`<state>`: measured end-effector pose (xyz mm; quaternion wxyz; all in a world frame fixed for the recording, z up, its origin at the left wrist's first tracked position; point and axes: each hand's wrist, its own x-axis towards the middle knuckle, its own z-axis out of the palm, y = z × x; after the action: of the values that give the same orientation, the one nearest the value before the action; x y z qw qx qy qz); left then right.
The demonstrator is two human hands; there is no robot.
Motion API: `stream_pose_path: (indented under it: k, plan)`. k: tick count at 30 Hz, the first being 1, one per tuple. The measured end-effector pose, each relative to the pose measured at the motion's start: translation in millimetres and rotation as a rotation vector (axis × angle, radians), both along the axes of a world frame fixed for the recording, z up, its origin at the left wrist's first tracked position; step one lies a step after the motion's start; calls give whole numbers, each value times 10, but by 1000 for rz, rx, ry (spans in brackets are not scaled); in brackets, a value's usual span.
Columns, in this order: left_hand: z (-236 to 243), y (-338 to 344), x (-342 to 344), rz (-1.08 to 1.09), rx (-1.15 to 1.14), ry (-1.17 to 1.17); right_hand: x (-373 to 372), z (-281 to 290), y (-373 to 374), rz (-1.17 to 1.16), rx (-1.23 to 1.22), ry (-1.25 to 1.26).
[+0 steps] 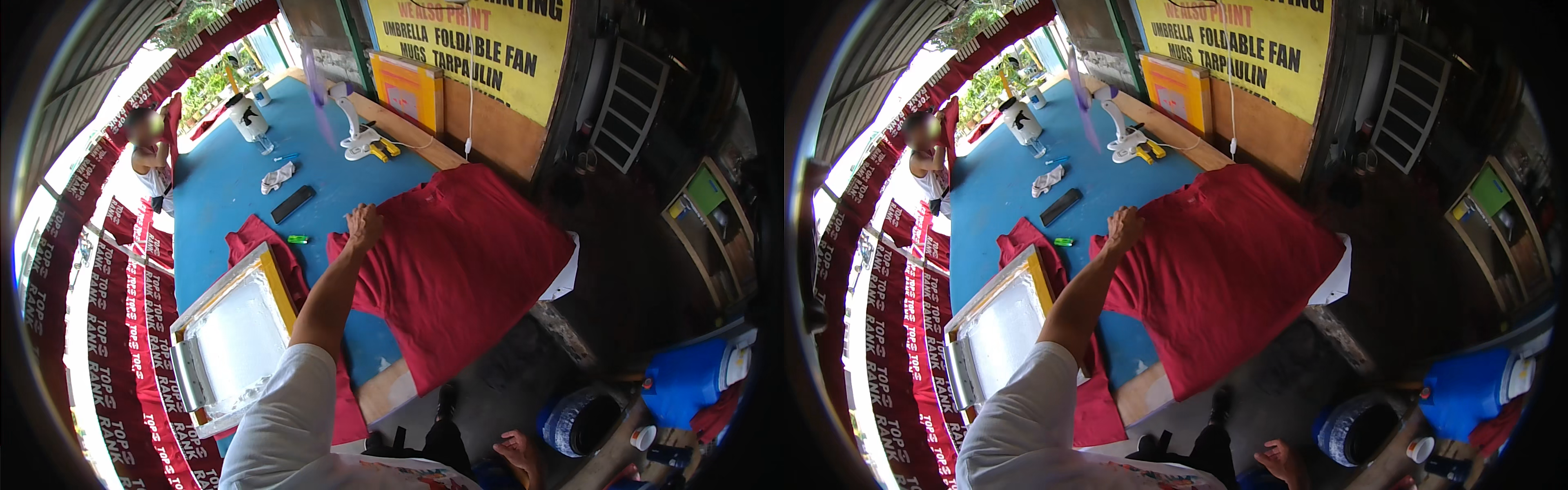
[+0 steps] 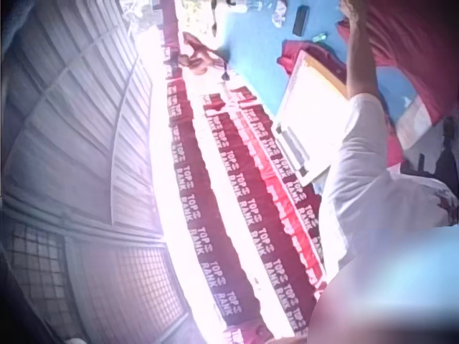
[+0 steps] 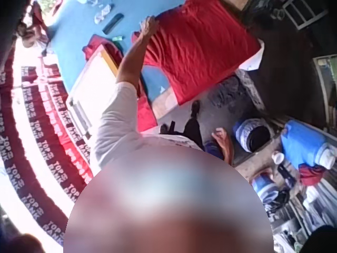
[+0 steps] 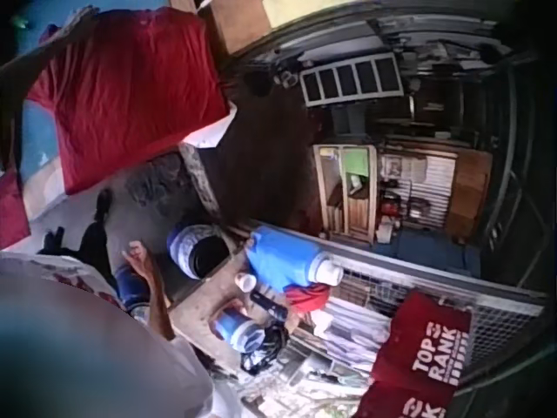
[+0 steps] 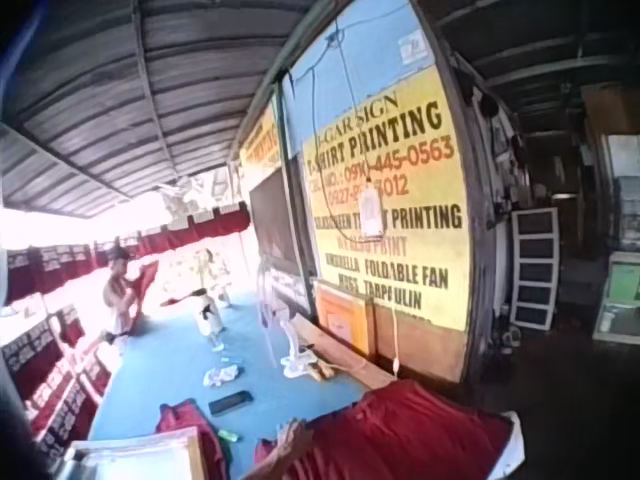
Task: The person lays red t-shirts flat on a blue worktable, positions a screen-printing frame, and uses a squeegee to pull white ink across the screen to print a design. After each print, the person removes the printed shirt and places it on a drying rack, then repeats the process with a new shirt.
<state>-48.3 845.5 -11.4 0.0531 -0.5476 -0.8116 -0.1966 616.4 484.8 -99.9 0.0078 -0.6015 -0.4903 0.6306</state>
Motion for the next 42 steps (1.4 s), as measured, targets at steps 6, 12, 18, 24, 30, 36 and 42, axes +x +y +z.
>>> stream_pose_path:
  k: [6,12,18,24,30,36,42]
  plan:
    - [172,73,45,-44,65,97,322,-86,333,57,-21,-43]
    - [651,-33,499,-4,121,-422,137,21,1068,133,148,-38]
    - [1020,-932,1939,-550,189,-611,-379,1082,1768,-6,671,52]
    - [1221,-2910,3236,-1098,-161,-1592,-887,2328,1535,423,1282,-188]
    - [1137,-4824,2866,-1075,-645,-1640,-1023,1811,151,897,847,80]
    - [1015,-7206,2094,-611,-411,-1630,-1819,1226,-1716,1107,253,55]
    - [1222,-9049,1467,-397,-158,-1632,-2919,1373,-2547,1575,294,73]
